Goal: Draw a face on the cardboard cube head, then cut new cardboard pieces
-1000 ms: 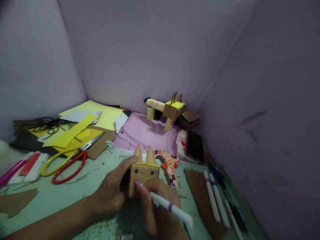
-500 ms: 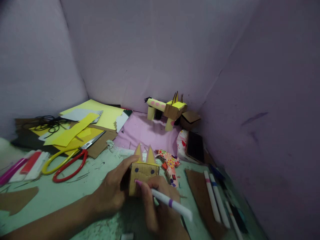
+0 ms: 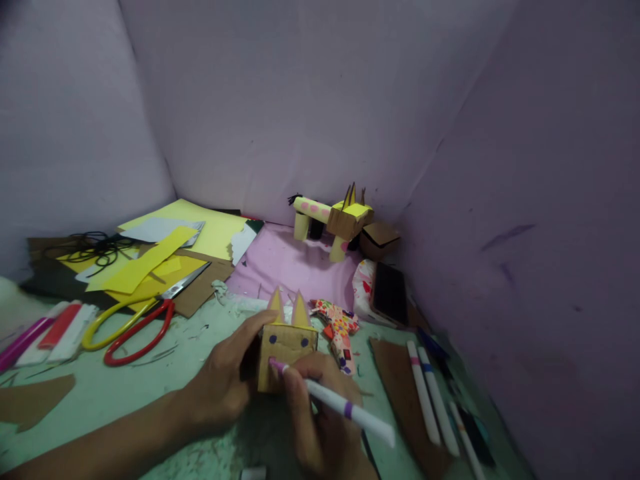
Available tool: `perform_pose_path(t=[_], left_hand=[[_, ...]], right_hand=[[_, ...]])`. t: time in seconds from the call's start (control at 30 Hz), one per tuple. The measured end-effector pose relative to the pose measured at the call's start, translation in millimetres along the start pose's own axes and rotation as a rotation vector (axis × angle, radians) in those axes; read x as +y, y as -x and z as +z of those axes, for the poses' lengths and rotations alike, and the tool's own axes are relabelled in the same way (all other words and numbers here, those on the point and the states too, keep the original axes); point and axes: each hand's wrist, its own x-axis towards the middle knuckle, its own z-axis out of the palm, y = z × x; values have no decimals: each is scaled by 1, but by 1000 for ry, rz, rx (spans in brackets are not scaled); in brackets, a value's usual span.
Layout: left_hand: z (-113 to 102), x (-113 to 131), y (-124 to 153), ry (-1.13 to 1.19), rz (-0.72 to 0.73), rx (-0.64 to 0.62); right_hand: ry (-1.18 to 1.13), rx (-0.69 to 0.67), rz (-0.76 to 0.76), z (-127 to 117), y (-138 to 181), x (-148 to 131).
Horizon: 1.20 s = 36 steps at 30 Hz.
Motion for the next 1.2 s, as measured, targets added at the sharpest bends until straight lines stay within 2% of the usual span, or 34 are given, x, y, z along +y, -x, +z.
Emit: perform_pose_path(t=[0.17, 0.5, 0.7, 0.87, 1.0, 1.2], left_hand=[[0, 2, -1, -3, 11, 7], [0, 1, 0, 18, 21, 4], [-1, 1, 0, 21, 7, 3], [0, 0, 1, 14, -21, -9], [1, 0, 1, 4, -12, -9], [-1, 2, -1, 10, -27, -5]], right_hand=[[7, -44, 23, 2, -3, -5], [0, -20, 10, 1, -5, -6], [-17, -34, 52, 3, -5, -7], [52, 37, 5, 3, -2, -4], [157, 22, -32, 2, -1, -1], [75, 92, -34, 0, 0, 1]])
